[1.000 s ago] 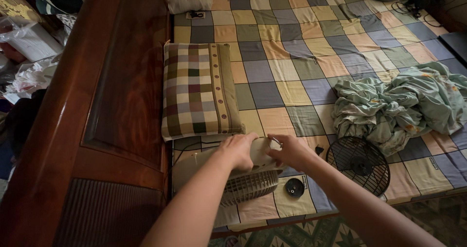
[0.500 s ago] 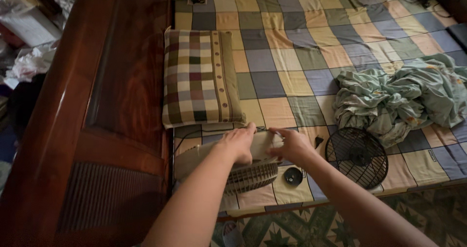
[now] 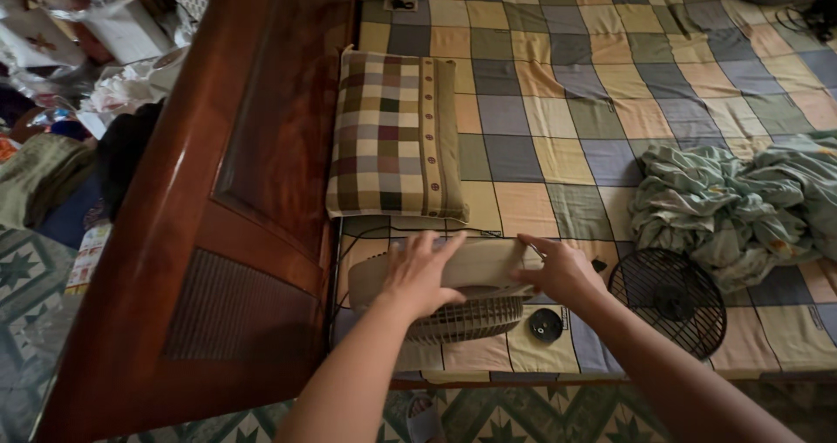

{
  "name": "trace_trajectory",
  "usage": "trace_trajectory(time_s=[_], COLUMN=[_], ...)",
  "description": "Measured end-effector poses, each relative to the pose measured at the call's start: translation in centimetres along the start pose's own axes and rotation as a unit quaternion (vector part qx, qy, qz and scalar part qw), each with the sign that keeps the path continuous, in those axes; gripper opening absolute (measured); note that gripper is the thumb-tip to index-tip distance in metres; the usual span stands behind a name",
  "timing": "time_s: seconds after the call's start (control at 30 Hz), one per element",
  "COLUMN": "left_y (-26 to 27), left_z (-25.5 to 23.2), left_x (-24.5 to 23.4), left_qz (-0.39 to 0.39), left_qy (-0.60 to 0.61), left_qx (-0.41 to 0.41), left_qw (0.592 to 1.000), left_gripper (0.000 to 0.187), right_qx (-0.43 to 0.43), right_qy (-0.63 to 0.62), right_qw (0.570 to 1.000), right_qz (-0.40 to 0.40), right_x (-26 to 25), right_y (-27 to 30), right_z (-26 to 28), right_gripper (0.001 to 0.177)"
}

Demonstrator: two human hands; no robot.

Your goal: The person disassembles a small electric fan on a bed by removing the front grille and then reassembles it. They use a small yellow tool to manipulate the fan's rear housing and secure the grille back in place.

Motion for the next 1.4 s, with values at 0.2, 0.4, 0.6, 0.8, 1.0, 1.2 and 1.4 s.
trace_trajectory(time_s=[0.2,0.4,0.6,0.8,1.0,1.2,1.4], left_y=[0.9,0.5,0.3,0.1,-0.3,0.0,0.9], left_z=[1.5,1.4,0.1,0.7,1.0,1.2,1.9], left_x=[1.1,0.8,0.2,-0.7,-0.7,-1.2,-0.8], left_qz=[-0.012,0.023,0.066,0.048,0.055,0.063,0.051], left_qy=[-0.012,-0.102,-0.067,-0.089,-0.114,-0.104,-0.144], left_qx=[-0.053,-0.064,-0.125,-0.103,-0.092,-0.081,-0.082], left_qw=[0.998,0.992,0.988,0.99,0.988,0.989,0.985], left_gripper=[0.12,0.109,0.097,0.088,0.103,0.117,0.108], right_qx=[-0.005,0.024,0.019,0.007,-0.019,-0.015,-0.039], right_qy=[-0.04,-0.037,-0.059,-0.092,-0.067,-0.036,-0.032], right_qw=[0.999,0.998,0.997,0.995,0.997,0.999,0.998], right_qz=[0.031,0.041,0.038,0.045,0.042,0.035,0.031], right_x=[0.2,0.3,0.6,0.8,0.0,-0.3,-0.1], right_y=[-0.2,-0.2,-0.5,-2.2,-2.3,-2.5,-2.8], right_z=[-0.5,-0.3,-0.9,-1.7,-2.1,-1.3,-0.9], right_gripper=[0.079,0.08,0.081,0.076,0.08,0.079,0.079])
Point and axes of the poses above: each hand's wrist, its own y-axis away from the middle knuckle, its own x-axis out of the palm, z = x × y, the point moved 1 cm from there along -y, towards the middle knuckle, and after that the axes turned 12 degrees about z, right-handed, at the moved point
